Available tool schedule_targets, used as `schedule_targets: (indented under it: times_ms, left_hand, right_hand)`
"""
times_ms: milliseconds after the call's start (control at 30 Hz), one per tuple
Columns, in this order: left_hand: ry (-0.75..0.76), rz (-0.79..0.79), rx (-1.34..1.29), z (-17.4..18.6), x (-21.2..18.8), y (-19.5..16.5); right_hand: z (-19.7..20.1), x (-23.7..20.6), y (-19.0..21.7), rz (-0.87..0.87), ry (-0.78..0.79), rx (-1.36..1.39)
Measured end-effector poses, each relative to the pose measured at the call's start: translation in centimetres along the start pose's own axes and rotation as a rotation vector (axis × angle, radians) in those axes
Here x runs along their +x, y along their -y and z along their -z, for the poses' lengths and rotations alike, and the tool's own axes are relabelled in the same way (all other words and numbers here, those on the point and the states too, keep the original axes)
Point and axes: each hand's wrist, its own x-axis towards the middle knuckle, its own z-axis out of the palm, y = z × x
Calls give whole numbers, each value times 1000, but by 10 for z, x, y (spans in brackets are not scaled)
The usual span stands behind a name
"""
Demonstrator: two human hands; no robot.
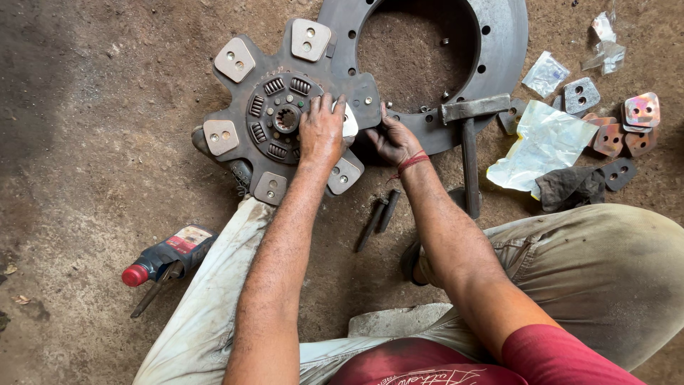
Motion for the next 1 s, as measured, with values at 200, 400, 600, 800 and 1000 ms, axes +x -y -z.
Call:
schedule_targets:
  times_ms: [200, 400, 600, 800, 1000]
  left_hand:
    - [-8, -14, 7, -1, 0, 0]
    - [7, -7, 20, 1, 0, 0]
    - [37, -2, 3, 10, -1, -3]
    - [115, -65, 61, 16, 5, -4]
    - [145, -66, 75, 11, 13, -4]
  right_hand:
    - [-20, -13, -3, 57, -11, 8]
    - [-29, -20, -8, 101, -23, -11]
    - [-26, -14, -6, 112, -74, -111]
    - [-18, -7, -2, 139, -98, -111]
    - [-12, -3, 1, 148, -142, -140]
